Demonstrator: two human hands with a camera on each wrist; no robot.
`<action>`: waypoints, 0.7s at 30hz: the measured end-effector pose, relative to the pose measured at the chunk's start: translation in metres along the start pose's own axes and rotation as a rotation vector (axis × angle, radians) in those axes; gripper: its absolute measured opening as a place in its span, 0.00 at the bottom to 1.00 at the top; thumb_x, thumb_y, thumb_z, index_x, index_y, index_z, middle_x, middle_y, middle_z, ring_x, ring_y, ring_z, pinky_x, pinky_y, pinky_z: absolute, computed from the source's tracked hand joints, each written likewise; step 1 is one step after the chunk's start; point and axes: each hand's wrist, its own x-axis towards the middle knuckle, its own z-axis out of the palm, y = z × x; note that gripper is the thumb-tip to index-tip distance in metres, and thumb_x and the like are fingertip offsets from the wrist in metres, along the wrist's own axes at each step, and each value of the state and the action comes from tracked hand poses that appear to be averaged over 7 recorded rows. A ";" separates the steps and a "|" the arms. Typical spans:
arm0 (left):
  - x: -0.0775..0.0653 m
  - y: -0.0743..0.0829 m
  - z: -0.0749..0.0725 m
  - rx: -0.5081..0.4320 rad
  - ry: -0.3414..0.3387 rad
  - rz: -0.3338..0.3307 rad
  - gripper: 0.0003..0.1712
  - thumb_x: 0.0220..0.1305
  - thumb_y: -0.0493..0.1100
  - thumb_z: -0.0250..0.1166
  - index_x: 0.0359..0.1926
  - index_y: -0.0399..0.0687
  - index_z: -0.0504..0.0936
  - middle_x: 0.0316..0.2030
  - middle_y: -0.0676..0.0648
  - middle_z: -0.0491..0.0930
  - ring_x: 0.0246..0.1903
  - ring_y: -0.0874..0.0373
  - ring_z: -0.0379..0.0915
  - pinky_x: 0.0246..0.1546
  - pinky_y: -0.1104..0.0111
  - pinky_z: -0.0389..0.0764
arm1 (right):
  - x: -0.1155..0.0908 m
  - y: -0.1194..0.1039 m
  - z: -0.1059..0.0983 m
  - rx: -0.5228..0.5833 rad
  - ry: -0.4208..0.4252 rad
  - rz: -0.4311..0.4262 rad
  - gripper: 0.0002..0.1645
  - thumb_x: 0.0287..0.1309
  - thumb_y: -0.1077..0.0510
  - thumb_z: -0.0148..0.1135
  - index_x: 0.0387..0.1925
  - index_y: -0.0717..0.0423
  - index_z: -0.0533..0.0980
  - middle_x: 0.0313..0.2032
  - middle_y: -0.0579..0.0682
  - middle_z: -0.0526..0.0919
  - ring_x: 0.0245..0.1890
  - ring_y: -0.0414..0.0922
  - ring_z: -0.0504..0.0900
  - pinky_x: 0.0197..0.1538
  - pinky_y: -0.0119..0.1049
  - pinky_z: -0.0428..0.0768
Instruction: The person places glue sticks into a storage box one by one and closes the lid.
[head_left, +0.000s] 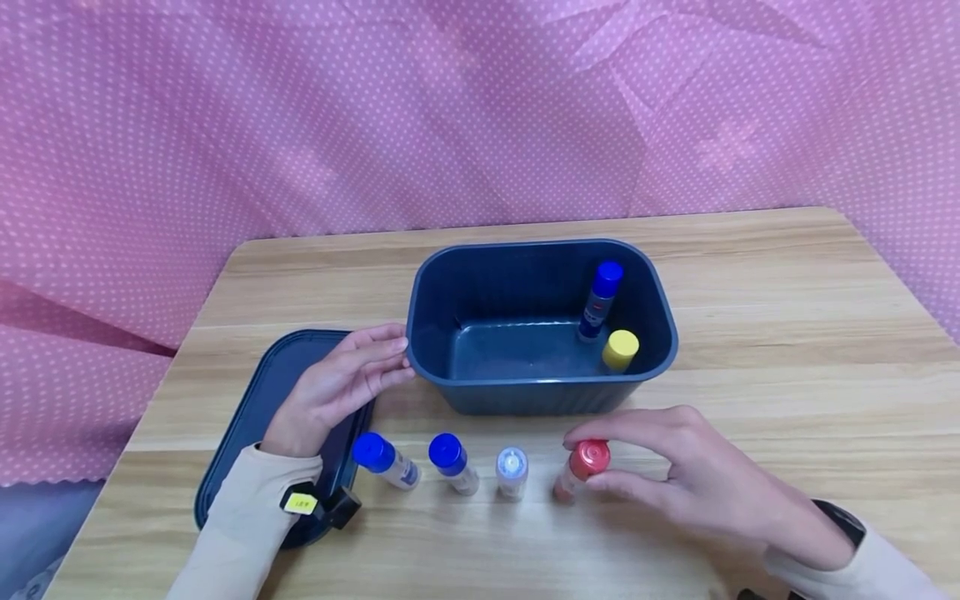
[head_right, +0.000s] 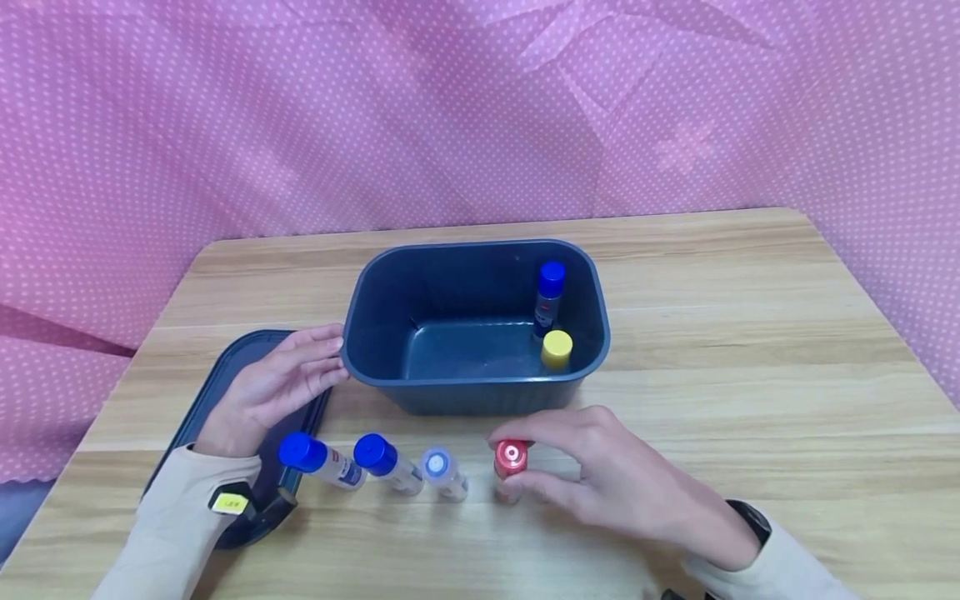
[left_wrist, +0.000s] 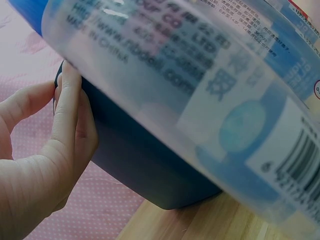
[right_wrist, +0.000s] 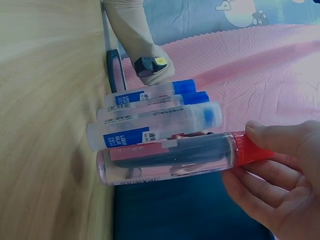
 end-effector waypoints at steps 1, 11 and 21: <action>0.000 0.000 0.000 -0.002 0.000 0.000 0.12 0.71 0.28 0.50 0.49 0.33 0.77 0.39 0.42 0.83 0.40 0.55 0.81 0.50 0.66 0.80 | 0.000 -0.001 -0.001 0.008 -0.002 0.011 0.28 0.49 0.63 0.74 0.53 0.47 0.78 0.45 0.38 0.84 0.41 0.34 0.82 0.44 0.26 0.80; 0.000 -0.001 -0.001 0.003 -0.004 0.004 0.12 0.71 0.28 0.49 0.49 0.33 0.77 0.39 0.42 0.82 0.40 0.55 0.81 0.50 0.66 0.80 | -0.002 -0.007 -0.007 0.043 0.000 0.054 0.29 0.50 0.64 0.73 0.55 0.45 0.78 0.46 0.38 0.84 0.42 0.35 0.83 0.44 0.30 0.82; -0.001 -0.002 -0.002 0.008 0.001 0.000 0.12 0.71 0.28 0.50 0.50 0.33 0.77 0.40 0.42 0.82 0.40 0.55 0.81 0.50 0.66 0.80 | -0.003 -0.006 -0.009 0.016 0.032 0.050 0.29 0.45 0.65 0.75 0.52 0.49 0.79 0.45 0.40 0.85 0.42 0.36 0.83 0.45 0.29 0.82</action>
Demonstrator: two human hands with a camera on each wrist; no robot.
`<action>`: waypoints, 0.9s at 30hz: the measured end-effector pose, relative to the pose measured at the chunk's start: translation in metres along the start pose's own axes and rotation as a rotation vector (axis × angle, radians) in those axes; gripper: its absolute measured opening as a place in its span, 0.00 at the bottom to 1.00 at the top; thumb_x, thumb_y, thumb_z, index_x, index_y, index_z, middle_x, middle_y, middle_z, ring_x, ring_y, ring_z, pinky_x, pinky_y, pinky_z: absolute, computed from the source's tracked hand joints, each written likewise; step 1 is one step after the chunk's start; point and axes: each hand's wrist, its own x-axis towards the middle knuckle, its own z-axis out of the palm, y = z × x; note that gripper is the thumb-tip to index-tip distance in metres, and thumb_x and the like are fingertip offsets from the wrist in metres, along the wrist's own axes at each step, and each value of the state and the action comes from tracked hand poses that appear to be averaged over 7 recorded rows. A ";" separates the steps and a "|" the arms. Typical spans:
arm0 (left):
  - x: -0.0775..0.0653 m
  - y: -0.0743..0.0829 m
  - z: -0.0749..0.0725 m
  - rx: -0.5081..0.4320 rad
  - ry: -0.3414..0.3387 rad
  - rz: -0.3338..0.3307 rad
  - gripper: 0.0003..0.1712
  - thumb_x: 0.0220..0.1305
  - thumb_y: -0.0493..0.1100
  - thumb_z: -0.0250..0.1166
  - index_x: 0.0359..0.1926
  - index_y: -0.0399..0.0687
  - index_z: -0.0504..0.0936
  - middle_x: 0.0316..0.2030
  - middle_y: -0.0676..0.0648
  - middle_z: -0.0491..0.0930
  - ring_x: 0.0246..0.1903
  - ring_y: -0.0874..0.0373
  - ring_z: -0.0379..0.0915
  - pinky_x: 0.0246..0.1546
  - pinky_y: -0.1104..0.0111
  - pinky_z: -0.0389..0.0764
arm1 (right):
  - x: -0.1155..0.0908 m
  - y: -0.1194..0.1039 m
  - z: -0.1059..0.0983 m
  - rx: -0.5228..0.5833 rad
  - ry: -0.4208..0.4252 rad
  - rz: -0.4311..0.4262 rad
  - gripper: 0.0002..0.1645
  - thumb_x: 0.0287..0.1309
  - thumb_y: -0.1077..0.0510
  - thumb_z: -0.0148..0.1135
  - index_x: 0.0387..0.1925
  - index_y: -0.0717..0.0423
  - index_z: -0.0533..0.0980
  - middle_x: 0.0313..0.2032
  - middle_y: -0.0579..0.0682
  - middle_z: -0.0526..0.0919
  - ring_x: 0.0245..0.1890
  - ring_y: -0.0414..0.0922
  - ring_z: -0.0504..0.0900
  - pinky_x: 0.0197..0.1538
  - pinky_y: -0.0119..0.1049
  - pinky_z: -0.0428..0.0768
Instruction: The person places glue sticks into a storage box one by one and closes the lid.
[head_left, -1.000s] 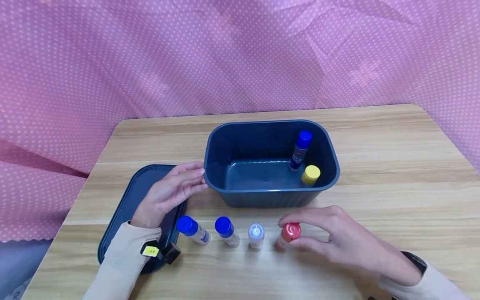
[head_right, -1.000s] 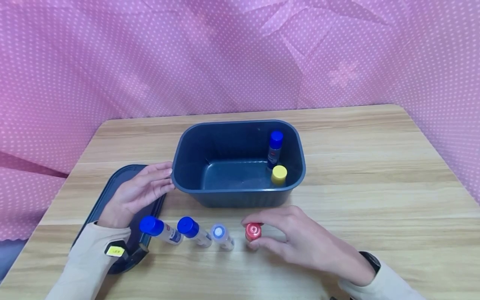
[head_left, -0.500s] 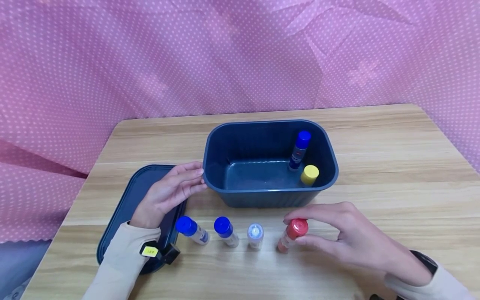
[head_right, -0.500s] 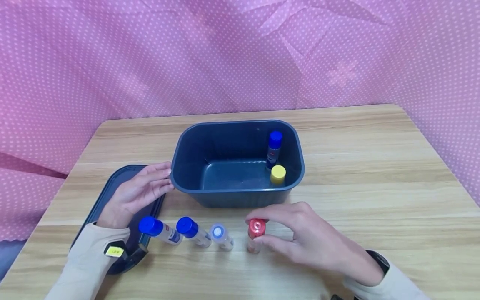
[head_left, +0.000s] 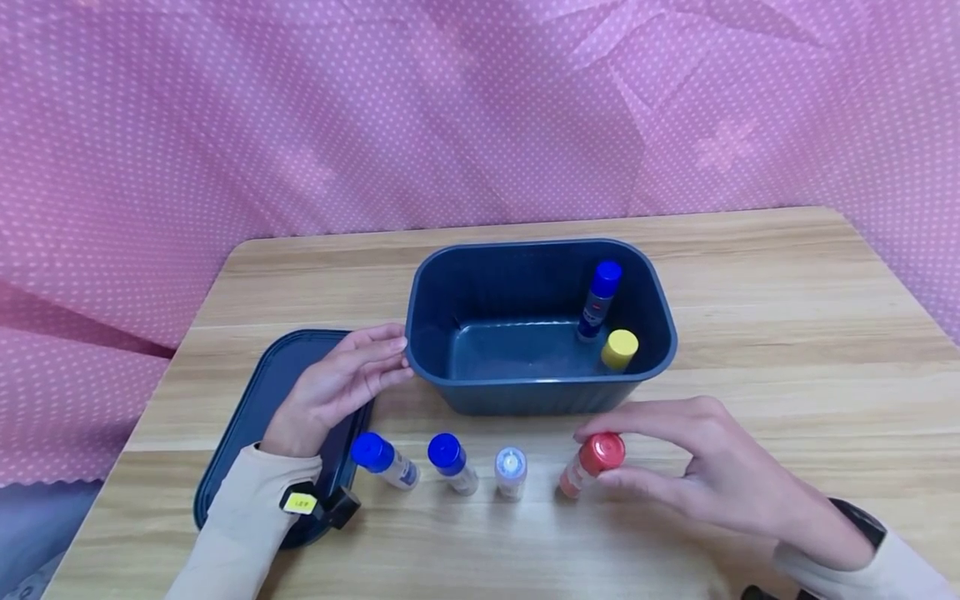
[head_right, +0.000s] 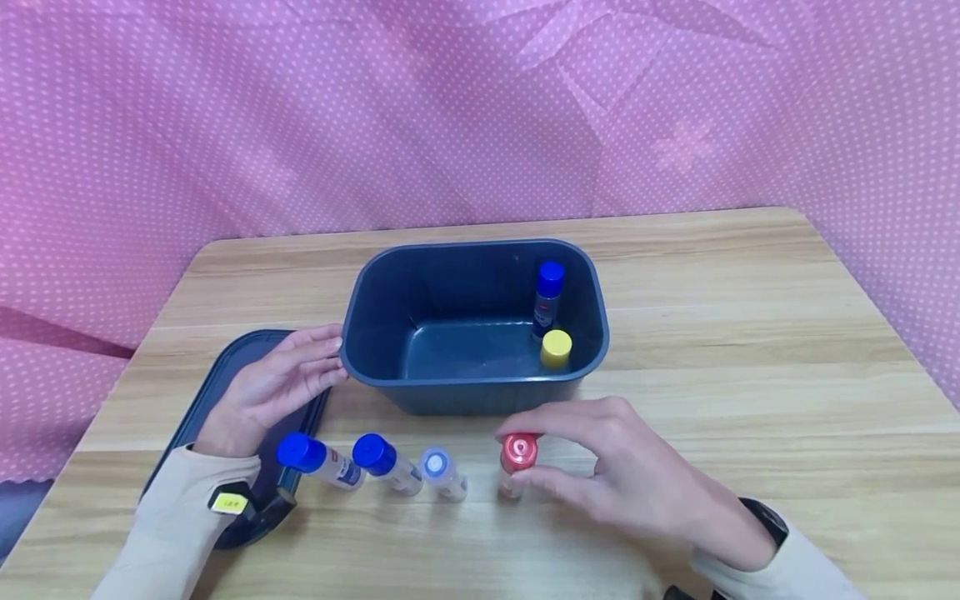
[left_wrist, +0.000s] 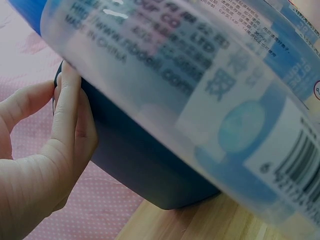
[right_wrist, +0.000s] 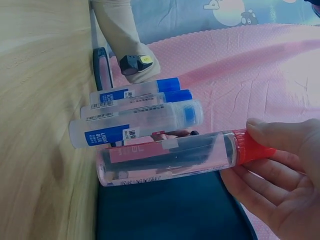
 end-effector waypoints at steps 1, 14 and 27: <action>0.000 0.000 0.000 -0.002 -0.001 -0.001 0.12 0.71 0.28 0.50 0.50 0.33 0.77 0.40 0.42 0.82 0.40 0.55 0.81 0.50 0.66 0.80 | 0.000 0.000 0.000 -0.009 0.004 -0.002 0.29 0.45 0.65 0.76 0.52 0.50 0.79 0.45 0.41 0.85 0.42 0.37 0.83 0.45 0.28 0.82; 0.000 0.001 0.001 -0.019 -0.010 -0.002 0.12 0.72 0.28 0.49 0.50 0.33 0.77 0.40 0.41 0.82 0.41 0.55 0.81 0.50 0.66 0.80 | 0.003 0.000 -0.003 -0.017 0.066 -0.073 0.28 0.45 0.67 0.74 0.52 0.55 0.79 0.44 0.45 0.85 0.43 0.38 0.84 0.49 0.25 0.79; 0.001 0.004 0.002 -0.045 -0.007 -0.006 0.11 0.72 0.29 0.50 0.50 0.33 0.76 0.40 0.41 0.82 0.41 0.55 0.81 0.50 0.66 0.80 | 0.006 0.000 -0.006 -0.003 0.077 -0.109 0.31 0.42 0.69 0.75 0.52 0.54 0.79 0.43 0.46 0.86 0.42 0.39 0.84 0.48 0.25 0.80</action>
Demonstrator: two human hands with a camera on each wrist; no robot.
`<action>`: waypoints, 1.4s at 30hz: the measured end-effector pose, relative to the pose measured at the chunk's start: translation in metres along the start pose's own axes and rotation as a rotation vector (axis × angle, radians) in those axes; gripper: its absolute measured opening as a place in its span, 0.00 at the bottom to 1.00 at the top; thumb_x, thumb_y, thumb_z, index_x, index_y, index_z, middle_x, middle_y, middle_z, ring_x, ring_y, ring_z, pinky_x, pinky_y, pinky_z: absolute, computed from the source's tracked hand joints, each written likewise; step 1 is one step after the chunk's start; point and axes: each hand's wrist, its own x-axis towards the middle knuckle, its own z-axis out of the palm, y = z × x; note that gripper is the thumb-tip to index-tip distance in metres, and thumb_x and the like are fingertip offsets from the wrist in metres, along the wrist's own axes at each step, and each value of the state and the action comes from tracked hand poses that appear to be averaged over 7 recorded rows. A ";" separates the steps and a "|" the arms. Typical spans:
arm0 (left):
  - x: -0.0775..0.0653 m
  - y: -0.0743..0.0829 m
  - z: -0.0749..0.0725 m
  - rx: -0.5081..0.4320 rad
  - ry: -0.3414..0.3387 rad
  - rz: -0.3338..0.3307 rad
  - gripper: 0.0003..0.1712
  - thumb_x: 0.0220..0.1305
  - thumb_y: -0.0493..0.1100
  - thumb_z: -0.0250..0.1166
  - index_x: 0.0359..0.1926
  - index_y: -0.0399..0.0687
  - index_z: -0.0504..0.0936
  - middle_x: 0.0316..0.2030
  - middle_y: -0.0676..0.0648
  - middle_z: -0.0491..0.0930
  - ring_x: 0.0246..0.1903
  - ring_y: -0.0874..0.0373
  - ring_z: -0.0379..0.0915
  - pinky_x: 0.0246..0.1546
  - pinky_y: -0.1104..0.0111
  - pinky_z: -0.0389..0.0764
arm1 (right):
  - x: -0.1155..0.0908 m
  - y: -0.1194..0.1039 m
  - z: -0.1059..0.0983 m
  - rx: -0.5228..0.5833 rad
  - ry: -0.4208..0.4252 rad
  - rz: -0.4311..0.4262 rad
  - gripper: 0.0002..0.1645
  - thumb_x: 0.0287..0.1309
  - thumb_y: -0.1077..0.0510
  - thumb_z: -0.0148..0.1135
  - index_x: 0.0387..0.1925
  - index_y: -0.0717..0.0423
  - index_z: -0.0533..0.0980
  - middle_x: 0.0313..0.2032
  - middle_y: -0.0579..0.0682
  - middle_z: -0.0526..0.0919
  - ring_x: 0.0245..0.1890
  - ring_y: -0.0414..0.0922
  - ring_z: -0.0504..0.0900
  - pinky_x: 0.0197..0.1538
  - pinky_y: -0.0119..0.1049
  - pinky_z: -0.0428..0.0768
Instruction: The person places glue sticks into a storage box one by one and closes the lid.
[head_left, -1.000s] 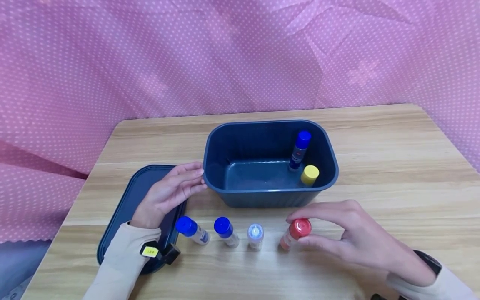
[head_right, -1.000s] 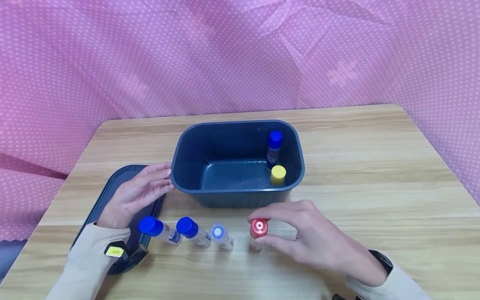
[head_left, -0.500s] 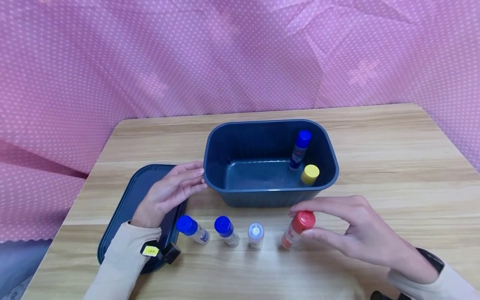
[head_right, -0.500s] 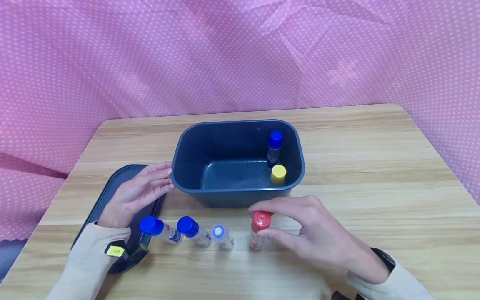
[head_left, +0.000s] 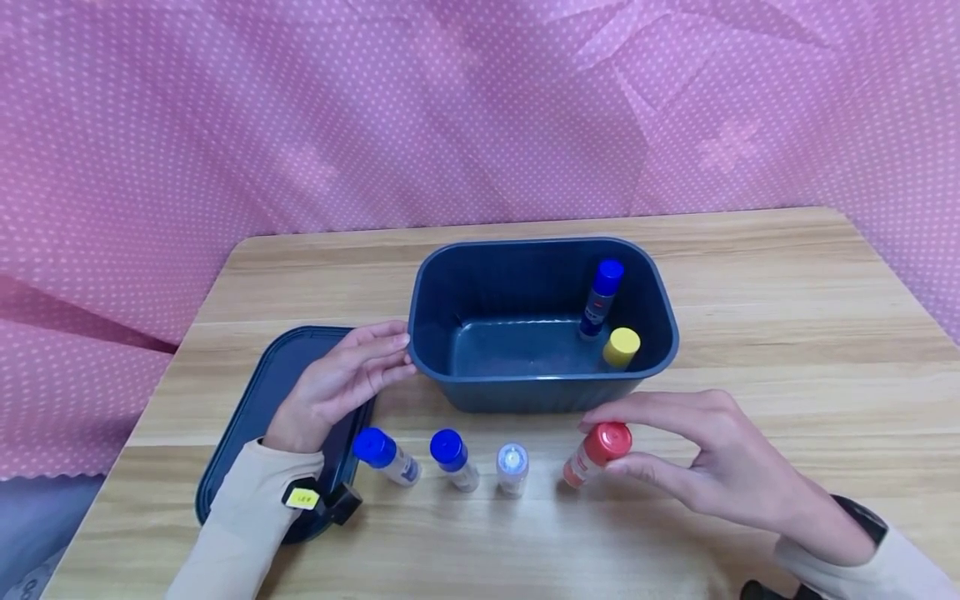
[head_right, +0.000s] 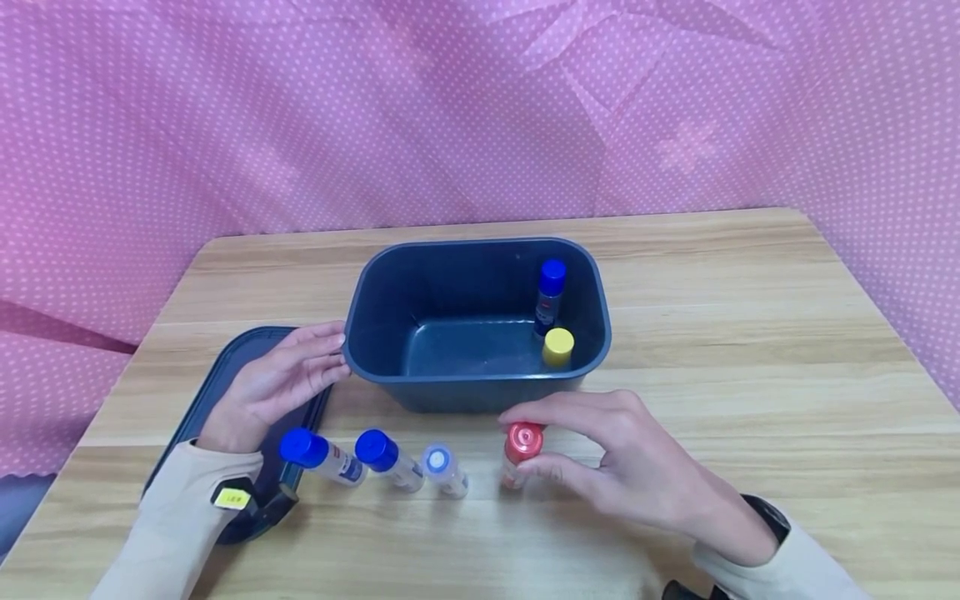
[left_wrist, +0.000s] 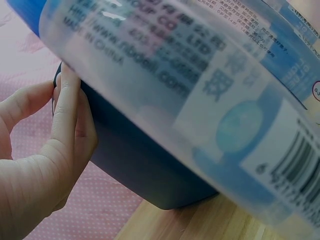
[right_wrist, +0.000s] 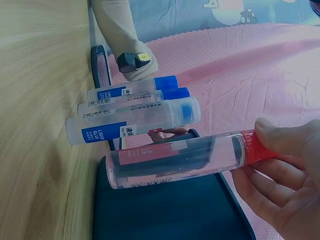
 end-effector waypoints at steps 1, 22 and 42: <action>0.000 0.000 0.000 0.000 -0.001 -0.001 0.11 0.72 0.29 0.50 0.50 0.33 0.76 0.40 0.41 0.82 0.41 0.55 0.81 0.50 0.66 0.80 | 0.000 0.000 0.000 0.002 0.002 -0.006 0.30 0.43 0.68 0.75 0.52 0.55 0.79 0.43 0.47 0.86 0.42 0.39 0.84 0.48 0.25 0.80; 0.000 -0.004 -0.002 0.023 -0.003 0.001 0.12 0.72 0.29 0.49 0.49 0.33 0.77 0.39 0.42 0.82 0.40 0.56 0.81 0.49 0.66 0.81 | -0.004 0.003 0.002 -0.006 0.018 -0.042 0.27 0.45 0.65 0.75 0.51 0.55 0.79 0.42 0.47 0.86 0.41 0.38 0.84 0.47 0.24 0.80; 0.000 -0.003 -0.002 0.047 0.000 0.007 0.12 0.72 0.29 0.49 0.49 0.35 0.78 0.39 0.43 0.82 0.40 0.56 0.81 0.49 0.67 0.81 | -0.001 0.004 0.001 -0.013 0.074 -0.116 0.23 0.52 0.58 0.73 0.50 0.60 0.79 0.42 0.50 0.86 0.41 0.38 0.84 0.47 0.24 0.79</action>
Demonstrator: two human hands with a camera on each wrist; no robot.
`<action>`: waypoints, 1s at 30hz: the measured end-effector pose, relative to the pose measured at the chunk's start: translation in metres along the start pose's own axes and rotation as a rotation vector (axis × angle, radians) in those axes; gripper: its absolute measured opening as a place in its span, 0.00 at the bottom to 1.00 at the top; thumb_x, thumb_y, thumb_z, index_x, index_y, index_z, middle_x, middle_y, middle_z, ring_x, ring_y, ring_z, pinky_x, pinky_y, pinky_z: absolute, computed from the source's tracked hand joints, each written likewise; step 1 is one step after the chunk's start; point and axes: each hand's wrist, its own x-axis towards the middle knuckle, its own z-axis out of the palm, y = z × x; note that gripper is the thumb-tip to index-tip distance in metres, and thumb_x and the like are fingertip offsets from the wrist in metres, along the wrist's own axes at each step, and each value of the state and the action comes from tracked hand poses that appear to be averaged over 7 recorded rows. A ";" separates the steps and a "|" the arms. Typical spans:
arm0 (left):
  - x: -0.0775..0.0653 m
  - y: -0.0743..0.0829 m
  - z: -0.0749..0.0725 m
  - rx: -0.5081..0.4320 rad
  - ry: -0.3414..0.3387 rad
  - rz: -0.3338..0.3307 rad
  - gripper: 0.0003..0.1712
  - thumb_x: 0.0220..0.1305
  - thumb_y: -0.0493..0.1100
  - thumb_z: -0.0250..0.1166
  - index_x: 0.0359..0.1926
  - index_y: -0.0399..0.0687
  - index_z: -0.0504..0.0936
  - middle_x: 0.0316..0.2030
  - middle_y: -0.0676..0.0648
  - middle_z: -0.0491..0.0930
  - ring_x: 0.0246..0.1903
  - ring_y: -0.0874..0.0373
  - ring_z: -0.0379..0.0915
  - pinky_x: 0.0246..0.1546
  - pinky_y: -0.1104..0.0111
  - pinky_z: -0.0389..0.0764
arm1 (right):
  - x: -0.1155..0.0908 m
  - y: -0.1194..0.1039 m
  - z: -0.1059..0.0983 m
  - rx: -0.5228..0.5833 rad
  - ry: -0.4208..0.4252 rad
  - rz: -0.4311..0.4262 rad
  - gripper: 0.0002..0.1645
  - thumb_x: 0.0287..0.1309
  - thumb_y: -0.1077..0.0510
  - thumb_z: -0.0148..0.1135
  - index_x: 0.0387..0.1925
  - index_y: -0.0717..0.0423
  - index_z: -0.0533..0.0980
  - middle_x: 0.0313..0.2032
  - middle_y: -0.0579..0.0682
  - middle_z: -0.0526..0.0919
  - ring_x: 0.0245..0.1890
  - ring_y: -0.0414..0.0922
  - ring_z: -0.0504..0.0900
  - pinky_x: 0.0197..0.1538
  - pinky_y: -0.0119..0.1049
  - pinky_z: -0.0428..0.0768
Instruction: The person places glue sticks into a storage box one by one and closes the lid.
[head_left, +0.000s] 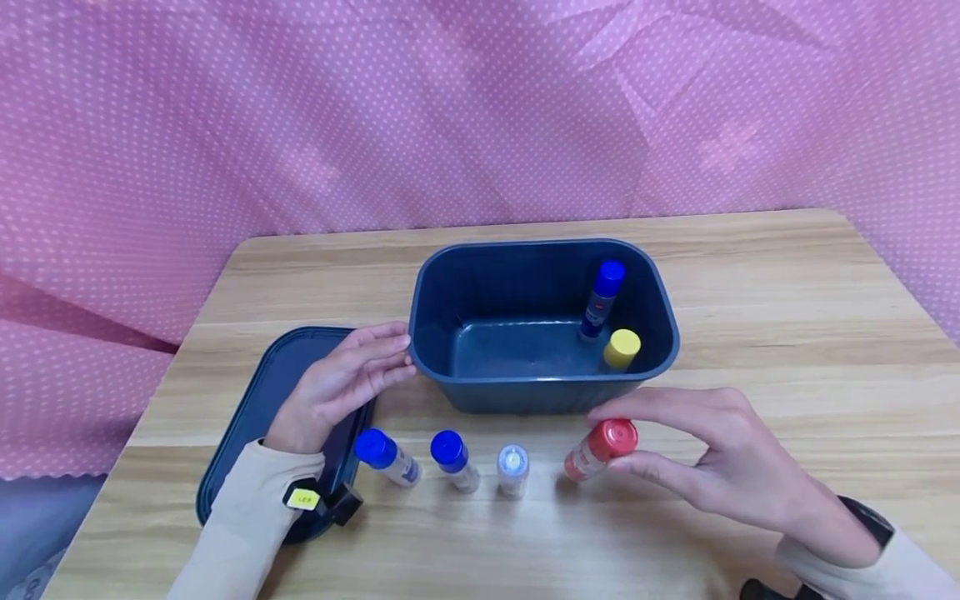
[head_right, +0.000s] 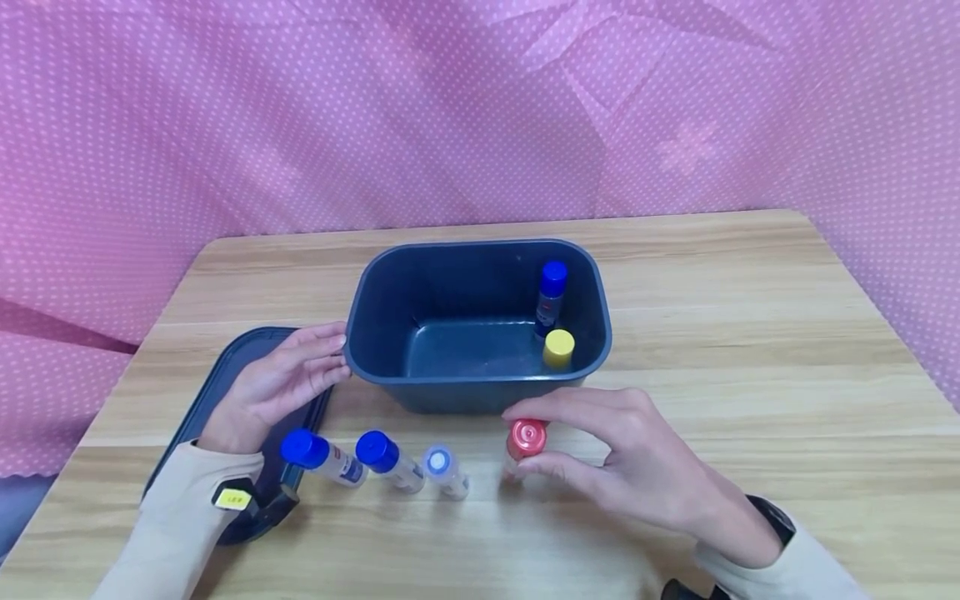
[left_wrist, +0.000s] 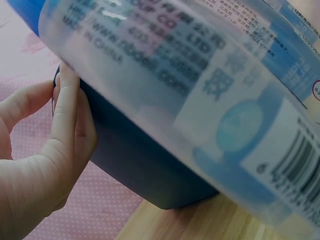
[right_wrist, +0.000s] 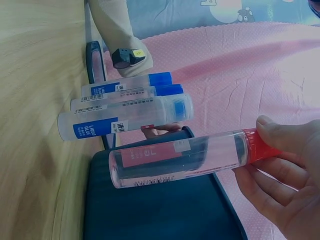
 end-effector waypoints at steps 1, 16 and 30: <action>0.000 0.000 0.000 0.001 -0.001 0.000 0.12 0.72 0.29 0.49 0.49 0.35 0.78 0.39 0.43 0.82 0.40 0.56 0.81 0.49 0.67 0.81 | 0.001 0.000 0.000 -0.001 0.004 -0.002 0.22 0.53 0.57 0.72 0.50 0.60 0.79 0.42 0.50 0.86 0.41 0.38 0.84 0.47 0.24 0.79; -0.001 0.000 -0.001 0.005 -0.002 0.000 0.12 0.72 0.29 0.49 0.49 0.34 0.78 0.39 0.43 0.82 0.40 0.56 0.81 0.49 0.67 0.81 | 0.007 0.011 -0.006 0.051 0.084 -0.167 0.28 0.39 0.63 0.80 0.46 0.67 0.80 0.43 0.55 0.85 0.41 0.46 0.85 0.48 0.29 0.81; -0.001 0.000 0.000 0.002 0.025 -0.015 0.11 0.72 0.29 0.50 0.48 0.35 0.77 0.38 0.43 0.82 0.39 0.56 0.81 0.48 0.67 0.81 | 0.020 0.010 -0.018 0.130 0.171 -0.247 0.29 0.34 0.67 0.80 0.42 0.76 0.79 0.40 0.62 0.85 0.38 0.52 0.85 0.50 0.34 0.81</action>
